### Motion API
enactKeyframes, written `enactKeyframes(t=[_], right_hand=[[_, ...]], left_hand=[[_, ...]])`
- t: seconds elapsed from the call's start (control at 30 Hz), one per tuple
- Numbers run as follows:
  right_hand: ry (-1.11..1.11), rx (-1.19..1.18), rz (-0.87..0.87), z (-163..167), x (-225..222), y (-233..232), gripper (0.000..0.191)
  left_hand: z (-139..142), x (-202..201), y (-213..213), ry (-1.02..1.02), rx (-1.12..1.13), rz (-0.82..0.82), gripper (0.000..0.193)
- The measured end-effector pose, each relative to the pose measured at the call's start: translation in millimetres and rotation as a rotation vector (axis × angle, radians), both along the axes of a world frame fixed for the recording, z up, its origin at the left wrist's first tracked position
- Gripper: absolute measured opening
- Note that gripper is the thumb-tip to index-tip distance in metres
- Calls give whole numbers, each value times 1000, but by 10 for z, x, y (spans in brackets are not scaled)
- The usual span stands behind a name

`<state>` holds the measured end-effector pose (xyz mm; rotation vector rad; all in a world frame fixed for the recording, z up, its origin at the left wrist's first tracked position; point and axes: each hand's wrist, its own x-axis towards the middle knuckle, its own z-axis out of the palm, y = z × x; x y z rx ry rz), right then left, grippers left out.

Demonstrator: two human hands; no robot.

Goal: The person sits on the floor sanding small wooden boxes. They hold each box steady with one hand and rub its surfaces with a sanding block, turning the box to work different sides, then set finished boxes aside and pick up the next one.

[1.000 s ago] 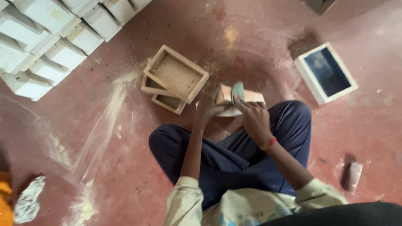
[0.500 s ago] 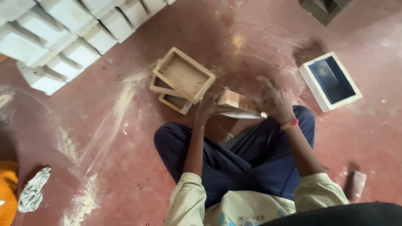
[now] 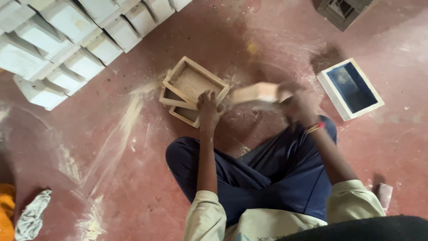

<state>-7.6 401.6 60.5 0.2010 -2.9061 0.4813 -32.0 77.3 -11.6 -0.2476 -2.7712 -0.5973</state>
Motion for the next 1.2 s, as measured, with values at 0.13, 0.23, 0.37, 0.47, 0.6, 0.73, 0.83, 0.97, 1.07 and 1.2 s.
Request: enactKeyframes(t=[0.13,0.23,0.37,0.47,0.6,0.73,0.83,0.97,1.07,1.2], right_hand=[[-65,324,-486,-276,-198,834,50],[183,383,-523,-378,-109,1222,50],[272,623,-539,-417,51,1384,60],[-62,456,-664,-442,66,1293,50],[-50,359,-608,-434,0,1074,30],[8,164,-515,4,-256,809,38],[144,132,-276,314,-264,467,39],[-91,-1009,-80,383,-259,-58,74],[-243,-1363,-89,218,-326,-264,87],[-672,-1938,-161,-194,-432,-452,89]], left_hand=[[-311,-87,36,-230,-53,161,52],[-287,-184,5,-359,-177,195,60],[-166,-206,60,-236,-124,269,47],[-154,-174,169,-196,-158,303,43],[-207,-139,202,-136,-150,288,47],[-233,-162,189,-86,-170,286,55],[-254,-166,205,-74,-145,231,51],[-286,-183,228,-105,-66,182,53],[-268,-231,198,-118,-60,194,53],[-195,-250,199,-97,17,212,54]])
